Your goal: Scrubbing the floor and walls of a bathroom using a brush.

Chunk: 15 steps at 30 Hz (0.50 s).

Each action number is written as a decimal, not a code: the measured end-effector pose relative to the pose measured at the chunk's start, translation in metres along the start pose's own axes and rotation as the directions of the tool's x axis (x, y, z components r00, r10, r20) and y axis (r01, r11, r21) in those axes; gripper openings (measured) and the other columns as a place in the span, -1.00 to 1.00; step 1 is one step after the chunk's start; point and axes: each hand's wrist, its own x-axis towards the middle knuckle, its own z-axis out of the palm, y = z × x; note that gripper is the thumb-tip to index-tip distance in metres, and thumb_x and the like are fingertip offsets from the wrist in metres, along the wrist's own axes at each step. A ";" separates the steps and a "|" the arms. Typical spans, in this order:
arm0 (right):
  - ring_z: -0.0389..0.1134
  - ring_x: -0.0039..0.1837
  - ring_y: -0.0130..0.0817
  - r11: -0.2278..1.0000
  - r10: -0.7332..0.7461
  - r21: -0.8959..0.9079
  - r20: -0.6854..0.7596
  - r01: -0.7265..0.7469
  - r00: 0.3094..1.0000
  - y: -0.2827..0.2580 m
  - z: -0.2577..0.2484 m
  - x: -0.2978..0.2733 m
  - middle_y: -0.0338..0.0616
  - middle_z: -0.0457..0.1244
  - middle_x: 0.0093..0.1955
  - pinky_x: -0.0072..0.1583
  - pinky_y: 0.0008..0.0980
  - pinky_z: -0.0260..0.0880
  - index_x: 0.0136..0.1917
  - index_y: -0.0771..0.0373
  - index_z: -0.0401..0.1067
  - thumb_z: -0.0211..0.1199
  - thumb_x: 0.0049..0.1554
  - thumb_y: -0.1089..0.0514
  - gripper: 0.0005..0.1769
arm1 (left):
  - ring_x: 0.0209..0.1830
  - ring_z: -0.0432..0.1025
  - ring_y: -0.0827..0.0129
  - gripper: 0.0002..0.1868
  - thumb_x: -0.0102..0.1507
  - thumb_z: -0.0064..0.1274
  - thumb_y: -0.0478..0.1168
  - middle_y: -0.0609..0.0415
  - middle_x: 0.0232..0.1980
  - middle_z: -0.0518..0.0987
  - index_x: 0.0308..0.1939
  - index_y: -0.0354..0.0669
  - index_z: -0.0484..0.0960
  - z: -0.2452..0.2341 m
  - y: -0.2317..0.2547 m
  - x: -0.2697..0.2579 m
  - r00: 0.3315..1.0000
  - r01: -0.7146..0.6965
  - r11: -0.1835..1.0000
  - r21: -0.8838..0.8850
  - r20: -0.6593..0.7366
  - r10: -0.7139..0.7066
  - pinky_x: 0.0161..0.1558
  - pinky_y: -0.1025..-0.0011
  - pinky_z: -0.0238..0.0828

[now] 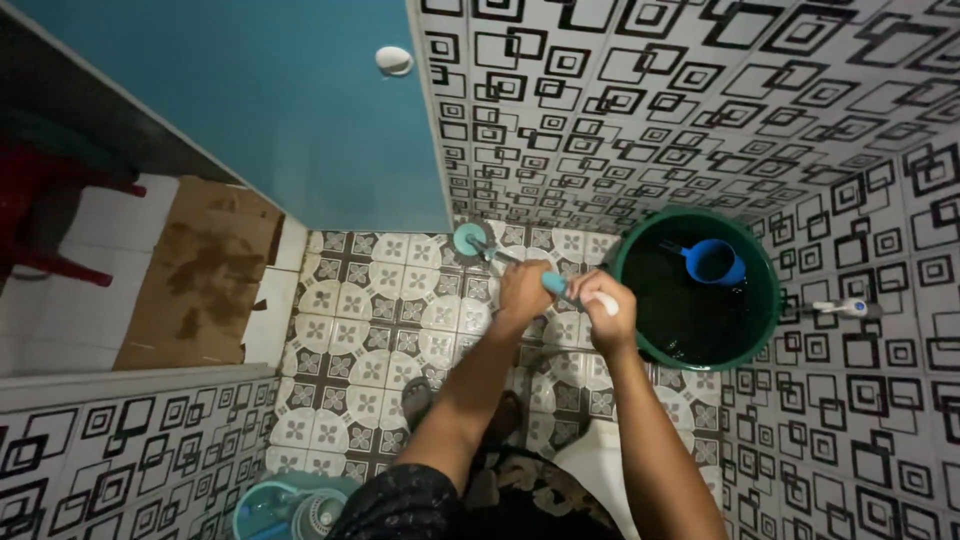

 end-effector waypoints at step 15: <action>0.28 -0.31 -0.36 0.787 0.078 -0.611 -0.038 -0.085 0.996 -0.058 -0.031 -0.027 -0.11 0.22 -0.39 -0.18 -0.37 0.27 -0.36 0.32 0.30 0.13 0.01 0.28 -0.87 | -0.06 0.57 -0.04 -0.56 0.01 0.19 -0.25 -0.09 -0.12 0.67 -0.01 -0.12 0.65 0.066 0.017 0.008 0.883 -0.268 0.836 -0.480 0.225 0.412 -0.06 0.16 0.50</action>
